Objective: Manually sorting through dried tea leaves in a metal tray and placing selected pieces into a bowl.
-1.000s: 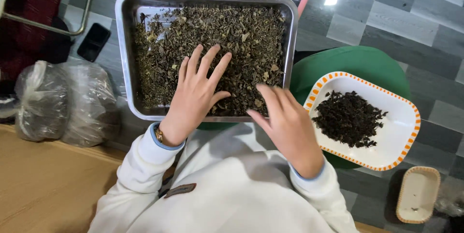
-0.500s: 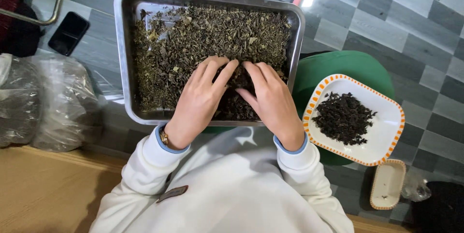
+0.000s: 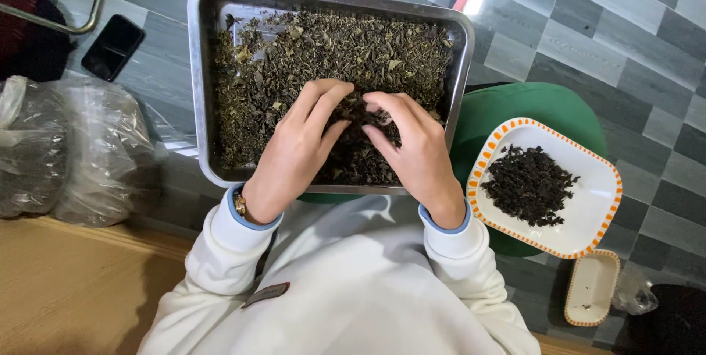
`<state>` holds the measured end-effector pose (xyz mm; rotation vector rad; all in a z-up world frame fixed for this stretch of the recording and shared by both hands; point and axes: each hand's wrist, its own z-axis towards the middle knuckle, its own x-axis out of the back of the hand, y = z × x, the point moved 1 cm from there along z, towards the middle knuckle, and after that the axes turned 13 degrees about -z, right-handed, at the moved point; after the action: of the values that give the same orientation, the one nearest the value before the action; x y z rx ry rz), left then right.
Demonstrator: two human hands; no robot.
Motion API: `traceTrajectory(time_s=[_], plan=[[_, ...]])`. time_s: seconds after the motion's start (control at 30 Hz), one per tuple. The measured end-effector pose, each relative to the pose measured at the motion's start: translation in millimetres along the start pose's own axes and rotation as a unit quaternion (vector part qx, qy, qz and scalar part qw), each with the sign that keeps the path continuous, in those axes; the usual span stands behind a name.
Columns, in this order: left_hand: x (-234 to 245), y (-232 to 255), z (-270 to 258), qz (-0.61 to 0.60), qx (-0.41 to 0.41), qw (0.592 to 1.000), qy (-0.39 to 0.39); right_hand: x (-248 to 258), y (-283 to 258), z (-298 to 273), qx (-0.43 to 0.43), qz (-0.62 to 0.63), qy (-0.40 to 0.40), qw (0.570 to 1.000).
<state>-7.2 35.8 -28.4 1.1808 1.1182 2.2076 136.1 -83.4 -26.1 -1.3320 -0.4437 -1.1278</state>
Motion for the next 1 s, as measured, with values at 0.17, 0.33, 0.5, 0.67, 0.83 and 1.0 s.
traceTrajectory(time_s=[0.17, 0.33, 0.5, 0.67, 0.83, 1.0], plan=[[4.0, -3.7, -2.3, 0.068, -0.022, 0.997, 0.007, -2.1, 6.7, -10.0, 0.001, -0.036, 0.0, 0.999], [2.7, -4.1, -3.1, 0.116, -0.029, 0.993, 0.003, -1.8, 18.2, -22.8, 0.028, -0.093, 0.019, 0.995], [2.0, 1.1, -2.5, 0.159, -0.029, 0.987, 0.009, -6.8, 19.0, -20.1, 0.035, -0.105, 0.048, 0.993], [1.4, 2.0, -4.2, 0.175, -0.041, 0.984, 0.011, -3.6, 14.7, -19.8, 0.041, -0.159, 0.036, 0.986], [-3.6, 0.8, -8.0, 0.148, -0.052, 0.988, 0.008, 1.1, 20.7, -27.3, 0.044, -0.191, 0.043, 0.98], [-4.3, -6.1, -12.0, 0.153, -0.042, 0.987, 0.006, 2.3, 12.2, -23.6, 0.043, -0.192, 0.044, 0.98]])
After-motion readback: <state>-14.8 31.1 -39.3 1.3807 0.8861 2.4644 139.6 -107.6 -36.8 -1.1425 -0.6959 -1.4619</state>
